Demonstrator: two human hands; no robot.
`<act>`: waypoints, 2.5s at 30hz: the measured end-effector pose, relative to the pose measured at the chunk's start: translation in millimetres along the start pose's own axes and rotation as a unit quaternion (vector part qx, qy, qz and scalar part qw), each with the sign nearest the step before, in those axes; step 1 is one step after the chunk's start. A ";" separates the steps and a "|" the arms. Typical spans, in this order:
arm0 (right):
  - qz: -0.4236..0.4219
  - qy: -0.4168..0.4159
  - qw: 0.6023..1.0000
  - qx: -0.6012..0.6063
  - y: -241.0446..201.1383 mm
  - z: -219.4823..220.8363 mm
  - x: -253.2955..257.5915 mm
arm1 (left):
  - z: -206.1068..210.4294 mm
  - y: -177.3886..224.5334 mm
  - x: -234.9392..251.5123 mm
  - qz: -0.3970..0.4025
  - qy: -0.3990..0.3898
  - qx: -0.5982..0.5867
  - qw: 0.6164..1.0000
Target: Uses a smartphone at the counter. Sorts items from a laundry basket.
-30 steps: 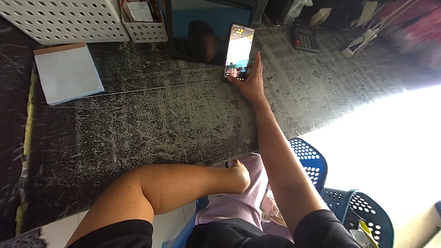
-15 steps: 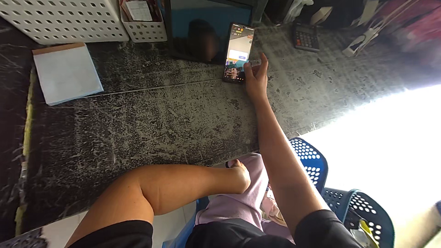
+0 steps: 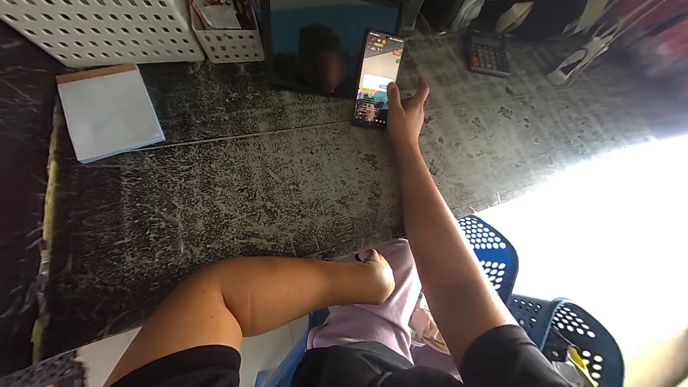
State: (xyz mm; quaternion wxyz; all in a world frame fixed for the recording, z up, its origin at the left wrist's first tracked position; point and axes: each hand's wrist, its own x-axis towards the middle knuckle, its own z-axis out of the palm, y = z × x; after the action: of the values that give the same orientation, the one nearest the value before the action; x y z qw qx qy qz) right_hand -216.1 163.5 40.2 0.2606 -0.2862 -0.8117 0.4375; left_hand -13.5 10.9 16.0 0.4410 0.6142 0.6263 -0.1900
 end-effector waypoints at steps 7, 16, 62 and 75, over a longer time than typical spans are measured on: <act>-0.046 -0.048 0.997 0.028 8.5 -7.3 -1.4 | -3.1 0.4 -2.5 0.002 -0.006 0.005 1.000; -0.146 -0.141 0.979 -0.009 20.7 -10.3 -4.8 | -0.7 0.5 -1.7 -0.003 -0.003 0.012 1.000; -0.112 -0.133 0.983 0.049 15.9 -14.9 -6.6 | -1.2 0.6 -3.0 0.002 -0.006 0.004 1.000; -0.115 -0.135 0.984 0.028 15.2 -13.8 -7.7 | 0.1 0.0 -2.2 0.007 -0.003 0.006 1.000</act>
State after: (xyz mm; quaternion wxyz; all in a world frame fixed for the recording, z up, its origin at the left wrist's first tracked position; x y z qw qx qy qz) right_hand -197.8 172.8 32.5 0.2051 -0.1221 -0.8541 0.4621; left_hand -13.8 9.5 17.7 0.4400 0.6206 0.6199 -0.1925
